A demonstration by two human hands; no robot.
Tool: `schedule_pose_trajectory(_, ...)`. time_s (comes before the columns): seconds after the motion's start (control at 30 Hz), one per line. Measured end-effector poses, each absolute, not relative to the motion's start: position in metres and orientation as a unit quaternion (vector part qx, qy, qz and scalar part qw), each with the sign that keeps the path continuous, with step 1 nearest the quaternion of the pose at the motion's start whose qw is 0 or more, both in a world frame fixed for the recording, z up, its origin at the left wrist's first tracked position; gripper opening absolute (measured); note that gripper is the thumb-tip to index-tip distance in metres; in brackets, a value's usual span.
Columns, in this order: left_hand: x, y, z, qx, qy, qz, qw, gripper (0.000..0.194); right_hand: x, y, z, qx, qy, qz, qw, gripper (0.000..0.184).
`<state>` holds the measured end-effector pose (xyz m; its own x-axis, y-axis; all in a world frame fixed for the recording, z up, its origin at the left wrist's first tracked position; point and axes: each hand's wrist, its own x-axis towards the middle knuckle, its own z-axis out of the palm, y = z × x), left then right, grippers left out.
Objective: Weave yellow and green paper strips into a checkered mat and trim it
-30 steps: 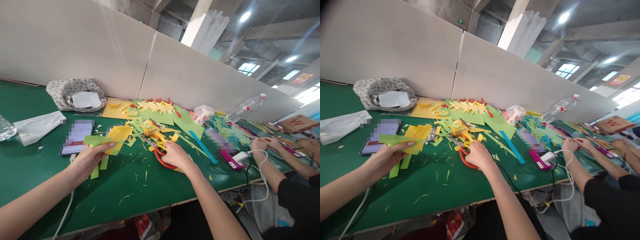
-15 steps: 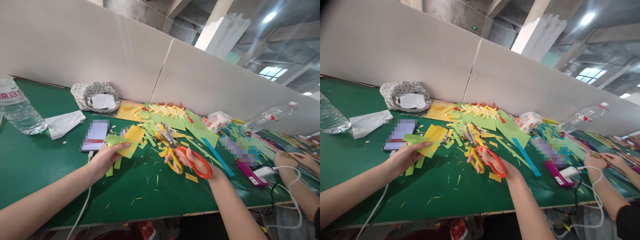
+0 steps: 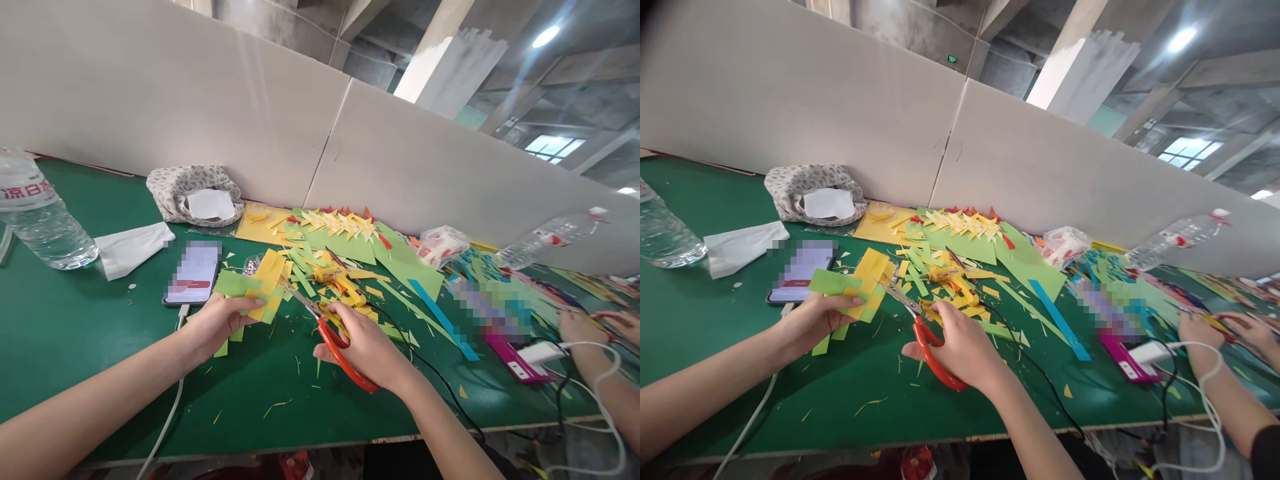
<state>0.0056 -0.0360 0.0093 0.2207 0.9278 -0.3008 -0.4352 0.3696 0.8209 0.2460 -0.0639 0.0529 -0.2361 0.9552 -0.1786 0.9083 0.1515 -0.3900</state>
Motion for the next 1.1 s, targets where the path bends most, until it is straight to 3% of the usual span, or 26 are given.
schedule_pose_trajectory(0.5,0.004,-0.034,0.011,0.273,0.409,0.479,0.727,0.020,0.238,-0.066,0.041,-0.604,-0.785,-0.008,0.137,0.063)
schedule_pose_trajectory(0.73,0.004,-0.033,0.009,0.260,0.421,0.493,0.716,0.021,0.247,-0.064,0.040,-0.609,-0.787,-0.009,0.099,0.061)
schedule_pose_trajectory(1.1,0.007,-0.033,0.011,0.227,0.364,0.498,0.754,0.011,0.225,-0.073,0.029,-0.599,-0.787,0.020,0.145,0.069)
